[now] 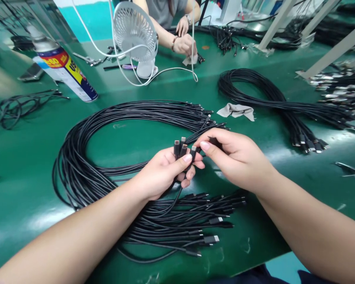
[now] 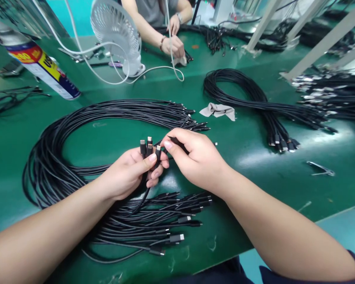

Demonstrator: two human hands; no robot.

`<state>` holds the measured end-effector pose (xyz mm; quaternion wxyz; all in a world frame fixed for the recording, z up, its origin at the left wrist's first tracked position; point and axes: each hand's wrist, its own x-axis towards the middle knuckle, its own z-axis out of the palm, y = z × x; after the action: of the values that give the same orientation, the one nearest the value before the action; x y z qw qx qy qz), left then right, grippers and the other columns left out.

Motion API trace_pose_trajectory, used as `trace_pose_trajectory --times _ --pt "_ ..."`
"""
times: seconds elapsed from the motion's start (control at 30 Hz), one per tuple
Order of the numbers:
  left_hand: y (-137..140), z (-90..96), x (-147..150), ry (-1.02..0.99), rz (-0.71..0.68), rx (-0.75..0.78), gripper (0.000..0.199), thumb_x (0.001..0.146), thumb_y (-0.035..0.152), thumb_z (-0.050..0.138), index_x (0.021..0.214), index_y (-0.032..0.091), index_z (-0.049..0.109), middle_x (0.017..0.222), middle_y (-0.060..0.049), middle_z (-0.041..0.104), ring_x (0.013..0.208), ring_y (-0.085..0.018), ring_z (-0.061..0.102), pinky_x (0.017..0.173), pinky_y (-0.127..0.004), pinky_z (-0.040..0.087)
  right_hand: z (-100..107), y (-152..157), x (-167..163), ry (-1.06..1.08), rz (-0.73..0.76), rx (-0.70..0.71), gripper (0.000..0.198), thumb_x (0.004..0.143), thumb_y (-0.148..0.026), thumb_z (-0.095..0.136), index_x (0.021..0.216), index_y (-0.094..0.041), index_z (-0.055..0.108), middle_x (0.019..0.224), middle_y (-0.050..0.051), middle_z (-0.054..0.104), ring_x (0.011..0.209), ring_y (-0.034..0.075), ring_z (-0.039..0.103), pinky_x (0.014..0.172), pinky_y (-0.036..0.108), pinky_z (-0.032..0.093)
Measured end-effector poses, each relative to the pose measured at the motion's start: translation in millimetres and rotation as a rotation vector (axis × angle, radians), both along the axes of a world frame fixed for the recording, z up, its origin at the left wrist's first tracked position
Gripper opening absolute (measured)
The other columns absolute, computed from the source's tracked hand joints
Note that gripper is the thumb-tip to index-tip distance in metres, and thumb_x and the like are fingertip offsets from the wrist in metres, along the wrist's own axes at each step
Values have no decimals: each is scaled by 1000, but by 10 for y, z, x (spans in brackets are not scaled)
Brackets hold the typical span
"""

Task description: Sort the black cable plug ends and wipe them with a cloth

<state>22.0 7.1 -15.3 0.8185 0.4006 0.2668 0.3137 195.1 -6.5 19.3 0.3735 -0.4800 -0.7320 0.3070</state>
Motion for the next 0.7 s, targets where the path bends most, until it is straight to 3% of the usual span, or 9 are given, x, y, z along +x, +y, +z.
trace_pose_trajectory --times 0.2,0.47,0.63,0.7 --pt "-8 -21 -41 -7 -42 50 18 86 31 64 91 14 67 76 -3 62 53 -7 49 47 -20 40 54 -54 -4 -22 12 60 14 93 -17 50 84 -18 61 70 -1 68 69 11 61 67 24 47" --pt "-9 31 -7 106 -53 56 27 80 36 70 87 10 67 57 -1 62 47 -8 54 47 -20 41 24 -41 14 28 -7 -64 19 88 -24 59 70 -18 59 61 -2 62 60 11 58 61 24 46" --pt "29 15 0 98 130 -81 22 79 31 72 90 13 67 75 -3 69 62 -12 65 53 -22 52 -42 47 64 -55 -116 84 19 86 -22 58 68 -18 57 63 -2 58 59 10 52 56 23 39" --pt "42 9 -10 58 130 -136 22 77 33 74 86 14 66 85 -4 71 70 -14 68 58 -23 54 -84 82 89 -104 -166 108 21 87 -24 58 66 -18 55 60 -3 53 56 9 47 54 23 36"
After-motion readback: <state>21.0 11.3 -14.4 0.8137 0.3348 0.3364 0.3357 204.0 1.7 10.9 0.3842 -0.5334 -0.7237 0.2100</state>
